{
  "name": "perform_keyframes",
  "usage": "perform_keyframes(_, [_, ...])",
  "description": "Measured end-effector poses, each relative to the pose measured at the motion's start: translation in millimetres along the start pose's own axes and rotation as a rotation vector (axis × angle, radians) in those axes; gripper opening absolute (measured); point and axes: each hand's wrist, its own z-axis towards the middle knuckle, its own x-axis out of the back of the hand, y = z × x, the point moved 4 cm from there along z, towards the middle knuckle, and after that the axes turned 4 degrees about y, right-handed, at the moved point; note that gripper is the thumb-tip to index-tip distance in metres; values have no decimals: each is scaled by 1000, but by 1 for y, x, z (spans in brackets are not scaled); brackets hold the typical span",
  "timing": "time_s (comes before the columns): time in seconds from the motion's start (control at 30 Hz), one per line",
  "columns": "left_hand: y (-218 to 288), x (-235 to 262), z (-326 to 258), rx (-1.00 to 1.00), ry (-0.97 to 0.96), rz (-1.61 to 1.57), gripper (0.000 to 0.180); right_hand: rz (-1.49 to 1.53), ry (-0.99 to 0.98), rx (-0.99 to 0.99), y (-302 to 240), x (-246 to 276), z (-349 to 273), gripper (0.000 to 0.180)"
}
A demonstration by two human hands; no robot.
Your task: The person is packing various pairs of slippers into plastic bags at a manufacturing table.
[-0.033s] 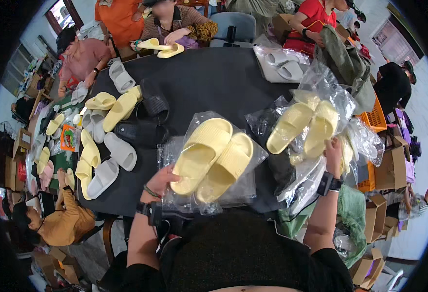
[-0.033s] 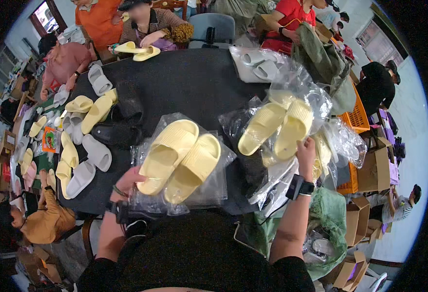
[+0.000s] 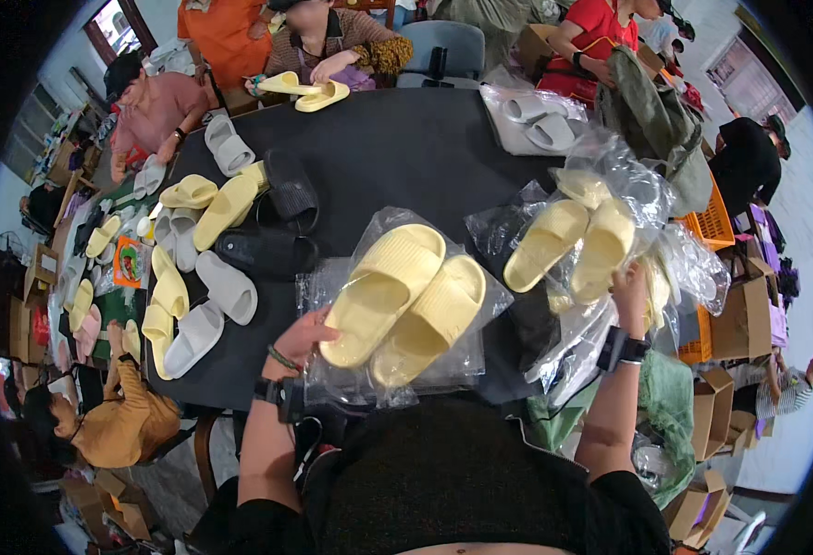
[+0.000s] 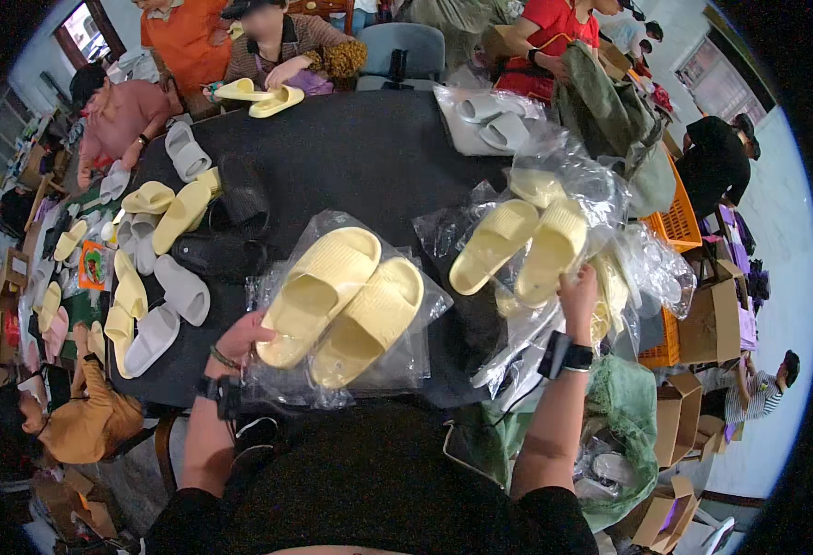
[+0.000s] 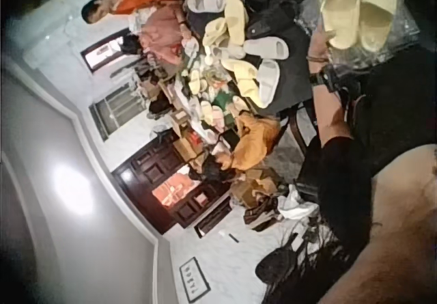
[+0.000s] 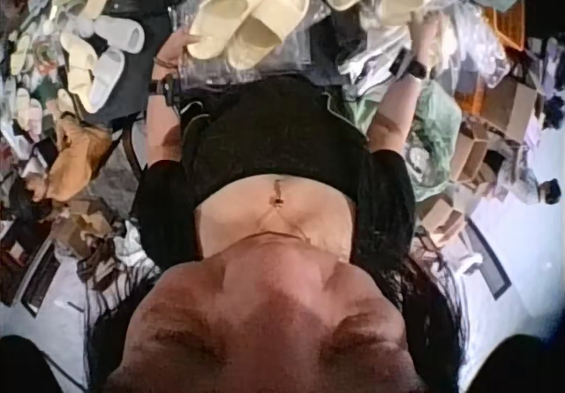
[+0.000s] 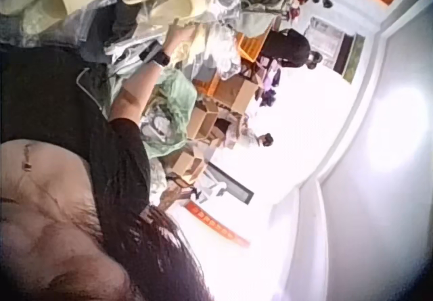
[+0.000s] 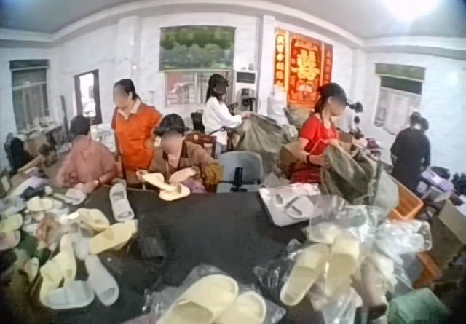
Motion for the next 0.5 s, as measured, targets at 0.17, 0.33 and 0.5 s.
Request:
perform_keyframes(0.17, [37,71,24,-204,564,612,33,-19,58,458,-104,-25,-53,49])
perform_keyframes(0.33, [29,99,-7,-30,994,882,28,147,-605,561,-162,-91,-118,36])
perform_keyframes(0.5, [-37,35,-26,398,819,918,85,-64,-770,562,-119,-151,-147,46])
